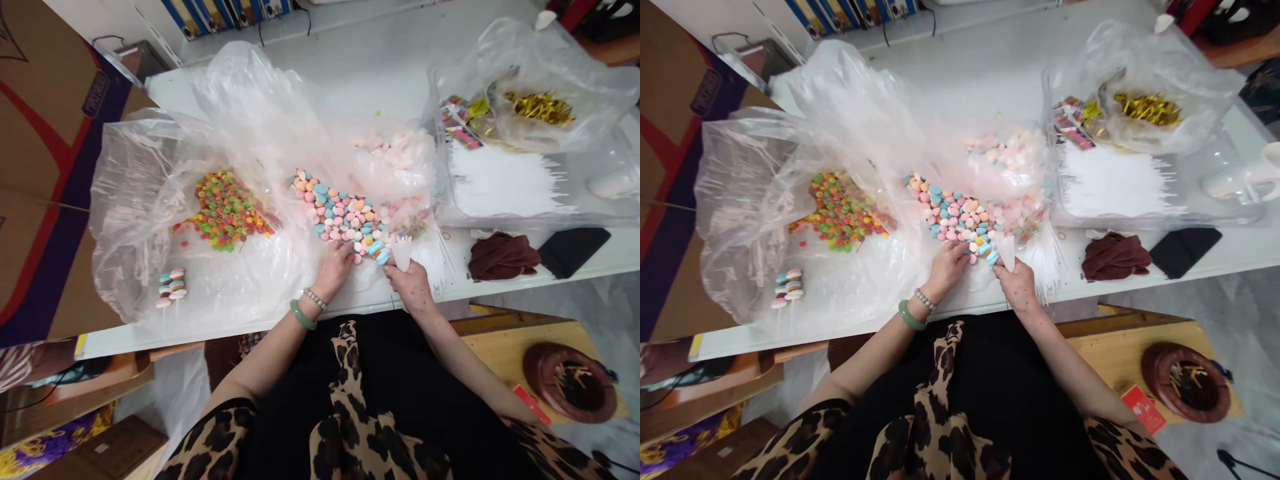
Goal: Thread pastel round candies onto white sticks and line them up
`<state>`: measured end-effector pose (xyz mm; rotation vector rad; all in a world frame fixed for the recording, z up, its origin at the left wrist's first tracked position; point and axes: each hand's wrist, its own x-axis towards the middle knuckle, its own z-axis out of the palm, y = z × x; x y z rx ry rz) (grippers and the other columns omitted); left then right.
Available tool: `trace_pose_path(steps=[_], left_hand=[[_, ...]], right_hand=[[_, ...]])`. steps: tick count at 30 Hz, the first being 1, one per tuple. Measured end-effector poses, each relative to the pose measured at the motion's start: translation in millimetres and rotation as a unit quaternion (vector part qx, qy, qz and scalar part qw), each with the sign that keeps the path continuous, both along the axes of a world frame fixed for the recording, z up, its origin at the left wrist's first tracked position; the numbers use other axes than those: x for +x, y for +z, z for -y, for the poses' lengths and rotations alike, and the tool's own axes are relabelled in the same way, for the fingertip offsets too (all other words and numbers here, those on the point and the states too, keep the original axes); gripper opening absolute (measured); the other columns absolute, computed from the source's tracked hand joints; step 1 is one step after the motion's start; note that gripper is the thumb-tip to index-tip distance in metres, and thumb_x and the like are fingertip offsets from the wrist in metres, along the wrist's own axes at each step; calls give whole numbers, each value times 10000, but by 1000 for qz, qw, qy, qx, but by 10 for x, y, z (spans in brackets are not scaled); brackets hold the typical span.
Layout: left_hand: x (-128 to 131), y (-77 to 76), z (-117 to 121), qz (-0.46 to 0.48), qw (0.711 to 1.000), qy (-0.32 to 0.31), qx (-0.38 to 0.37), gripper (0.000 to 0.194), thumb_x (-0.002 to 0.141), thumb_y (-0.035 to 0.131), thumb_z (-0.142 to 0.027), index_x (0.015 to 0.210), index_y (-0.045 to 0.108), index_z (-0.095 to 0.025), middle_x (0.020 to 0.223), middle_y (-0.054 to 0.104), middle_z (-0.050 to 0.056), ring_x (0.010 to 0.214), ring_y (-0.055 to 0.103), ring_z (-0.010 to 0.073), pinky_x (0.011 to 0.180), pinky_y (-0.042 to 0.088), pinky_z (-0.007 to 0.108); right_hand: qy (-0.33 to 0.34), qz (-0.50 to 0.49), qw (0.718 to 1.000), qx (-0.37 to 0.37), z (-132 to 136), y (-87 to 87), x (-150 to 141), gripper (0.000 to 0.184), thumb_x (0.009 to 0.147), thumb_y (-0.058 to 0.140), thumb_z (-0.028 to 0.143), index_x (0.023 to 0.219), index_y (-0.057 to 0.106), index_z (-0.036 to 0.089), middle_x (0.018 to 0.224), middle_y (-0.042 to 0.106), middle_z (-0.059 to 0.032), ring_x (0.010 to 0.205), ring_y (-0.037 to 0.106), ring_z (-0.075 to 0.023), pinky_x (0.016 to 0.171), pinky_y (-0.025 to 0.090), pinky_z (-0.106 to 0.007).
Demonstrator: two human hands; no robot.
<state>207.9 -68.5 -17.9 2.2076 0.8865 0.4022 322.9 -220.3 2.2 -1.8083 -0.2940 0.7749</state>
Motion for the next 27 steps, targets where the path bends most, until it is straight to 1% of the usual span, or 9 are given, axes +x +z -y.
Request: trace_pose_path(steps=[3,7,12,15,18,20,23,25,27], left_hand=[[-14,-94,-18,-34,999,-6,35,189,854,558,-192,1021,646,-207,1009,604,71,897,566,200,762,447,314],[-80,-95,116,-12,998,17,57,169,904,496,-230,1040,589,-195,938,584,55,855,553,184,747,451,305],[-44,-126,291,-68,982,-135,111,286,945,407,-212,1200,535,-198,1017,562,80,888,554,190,748,470,304],[-37,-165,299,-81,971,-161,158,284,940,378,-162,1179,531,-158,1054,554,107,942,544,203,795,474,317],[-74,-162,256,-88,973,-160,143,276,911,378,-110,1114,558,-164,1022,561,96,909,543,189,783,475,309],[-110,-127,197,-69,986,-129,83,271,877,406,-93,1062,584,-180,944,569,71,831,541,172,738,472,295],[-167,-12,57,49,993,5,-108,218,821,505,-141,1013,595,-190,828,570,23,698,526,128,646,451,256],[-212,108,-48,141,942,106,-285,226,790,571,-207,1016,581,-186,745,554,-9,585,494,91,550,407,222],[-265,243,-133,201,868,154,-427,279,755,628,-259,1017,572,-181,698,547,-29,513,471,64,491,364,200]], right_hand=[[-7,-37,999,11,-5,-25,-1,208,644,648,331,774,629,169,513,497,54,415,405,-103,400,320,-237],[-10,-49,999,21,-17,-32,5,192,644,656,323,757,616,173,524,502,54,416,407,-96,392,317,-231],[-2,-49,999,18,-72,-6,-3,180,651,650,325,748,606,179,513,489,59,409,405,-95,393,316,-232],[13,-42,999,19,-85,-3,-14,175,663,641,330,745,606,180,530,497,56,410,398,-92,399,315,-236],[35,-32,999,11,-61,-14,-20,180,672,635,337,752,622,177,547,522,47,434,417,-101,427,336,-242],[56,-12,998,0,-29,-7,-28,175,680,633,338,749,637,177,566,548,36,480,461,-118,474,370,-249],[97,41,994,-22,24,53,-63,154,693,628,326,741,663,184,637,613,15,605,554,-158,583,419,-267],[130,81,988,-30,43,115,-110,158,711,617,327,763,683,194,700,652,5,689,594,-186,640,432,-282],[165,119,978,-35,34,173,-175,167,744,598,342,770,686,202,727,665,-3,721,605,-202,654,433,-289]])
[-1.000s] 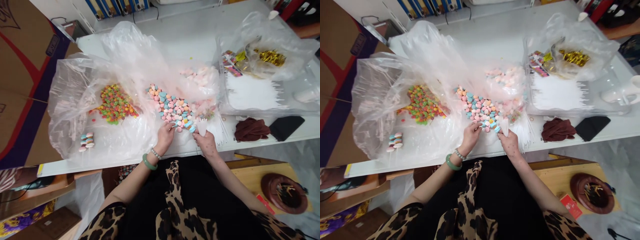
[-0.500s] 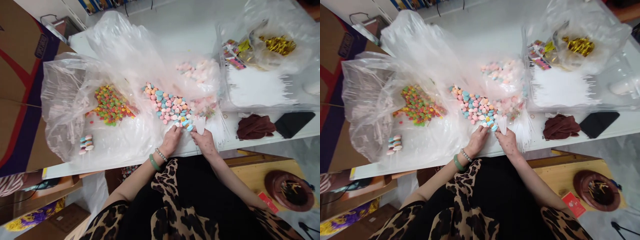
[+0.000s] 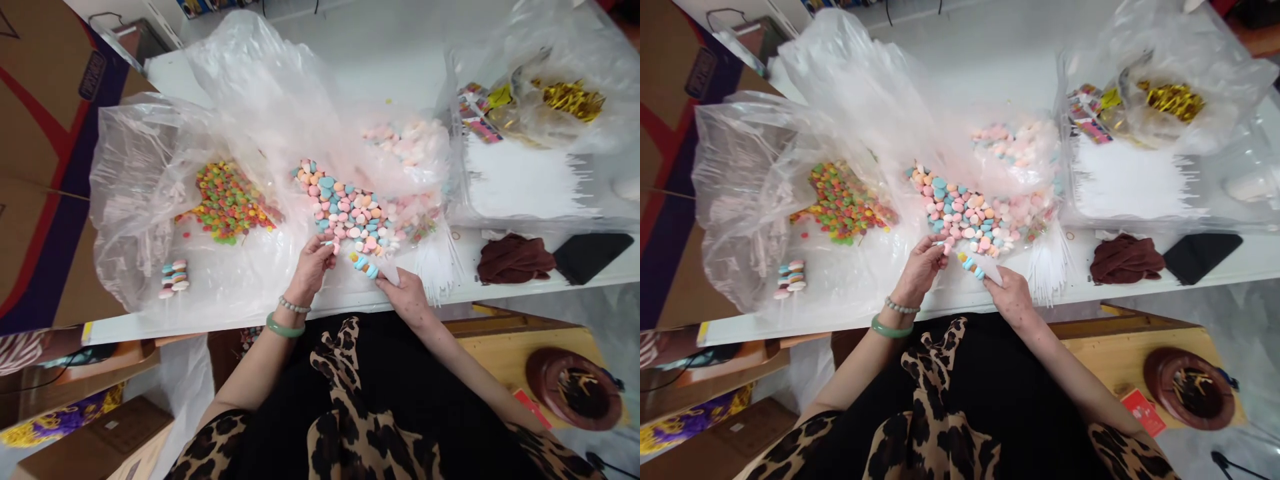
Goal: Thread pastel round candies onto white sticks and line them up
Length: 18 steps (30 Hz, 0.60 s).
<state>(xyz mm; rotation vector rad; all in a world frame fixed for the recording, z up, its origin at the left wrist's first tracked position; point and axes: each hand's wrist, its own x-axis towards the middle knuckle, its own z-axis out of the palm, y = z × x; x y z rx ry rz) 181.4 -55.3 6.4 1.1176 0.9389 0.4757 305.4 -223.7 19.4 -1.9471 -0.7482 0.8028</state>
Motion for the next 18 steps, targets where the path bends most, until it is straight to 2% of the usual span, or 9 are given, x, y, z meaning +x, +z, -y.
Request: trace_pose_path(steps=[2,5,10,14,18], left_hand=[[-55,113,-45,41,996,11,-75,313,710,678,-271,994,585,-178,686,562,-34,501,495,58,486,372,193],[-131,188,-58,63,993,11,-100,311,678,717,-267,955,617,-164,688,587,-28,508,531,62,499,409,200],[-236,139,-92,95,987,1,-128,284,698,724,-250,950,656,-138,661,589,-19,513,533,60,491,408,191],[-290,122,-105,98,983,-39,-149,341,714,735,-260,1018,680,-115,660,598,-6,529,535,65,510,422,196],[-308,136,-59,108,981,-60,-150,405,728,748,-301,1091,679,-135,795,645,24,625,567,76,589,465,210]], right_hand=[[29,32,999,-1,-36,37,-71,177,773,575,353,744,671,207,714,653,-9,708,597,-202,642,426,-288],[50,57,997,-1,-105,50,-153,183,787,558,351,712,645,208,696,634,-11,684,586,-193,629,416,-279],[59,58,997,-10,-150,43,-193,164,776,565,347,708,625,210,691,624,-4,675,578,-187,614,403,-269],[63,78,995,-13,-163,56,-211,163,773,550,336,684,603,210,675,608,-4,666,562,-185,604,389,-267],[72,87,994,-13,-179,75,-244,171,784,535,325,666,581,210,657,584,-3,651,549,-180,595,380,-264]])
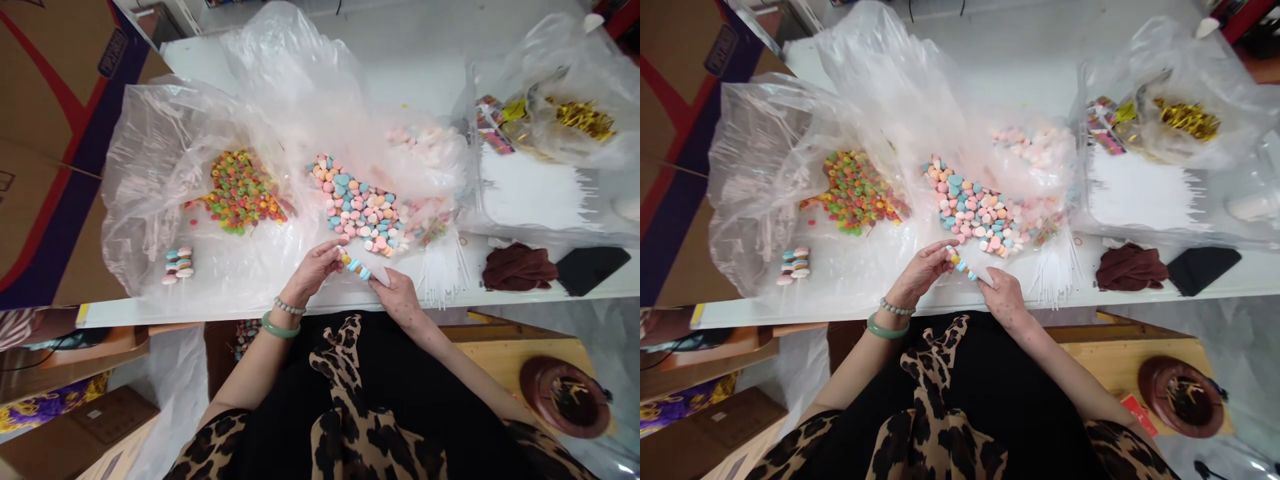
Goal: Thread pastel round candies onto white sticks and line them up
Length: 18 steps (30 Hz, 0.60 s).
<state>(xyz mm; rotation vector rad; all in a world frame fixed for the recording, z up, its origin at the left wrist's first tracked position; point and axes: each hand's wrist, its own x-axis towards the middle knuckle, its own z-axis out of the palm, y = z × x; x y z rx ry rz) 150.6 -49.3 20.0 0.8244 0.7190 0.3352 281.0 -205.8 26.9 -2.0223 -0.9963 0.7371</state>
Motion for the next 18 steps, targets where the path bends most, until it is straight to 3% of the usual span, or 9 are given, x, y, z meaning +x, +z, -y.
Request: trace_pose_path(steps=[3,7,12,18], left_hand=[[-4,-16,25,4,1000,1,-5,411,717,765,-298,1088,678,-143,886,656,41,625,554,66,574,452,205],[-9,-69,10,12,999,45,-14,379,728,758,-293,1062,680,-133,749,605,6,561,501,48,511,386,180],[13,-101,12,12,998,61,-7,396,736,753,-310,1084,673,-138,770,610,8,585,495,48,557,399,186],[108,-158,158,-33,993,70,91,422,785,690,-405,1111,655,-141,679,573,-17,557,471,64,536,372,200]], right_hand=[[10,-6,1000,-1,-1,3,-17,175,793,529,320,662,569,211,660,576,-1,649,546,-179,594,380,-263],[7,-7,1000,-6,2,-9,-21,181,797,530,331,664,568,213,653,569,4,632,530,-174,588,380,-265],[8,-6,1000,-5,-23,-5,-20,198,787,523,329,627,525,213,632,531,9,620,513,-168,576,367,-261],[-5,-17,1000,-13,-68,-43,-34,185,773,527,327,628,524,212,614,524,15,609,501,-162,579,364,-260]])
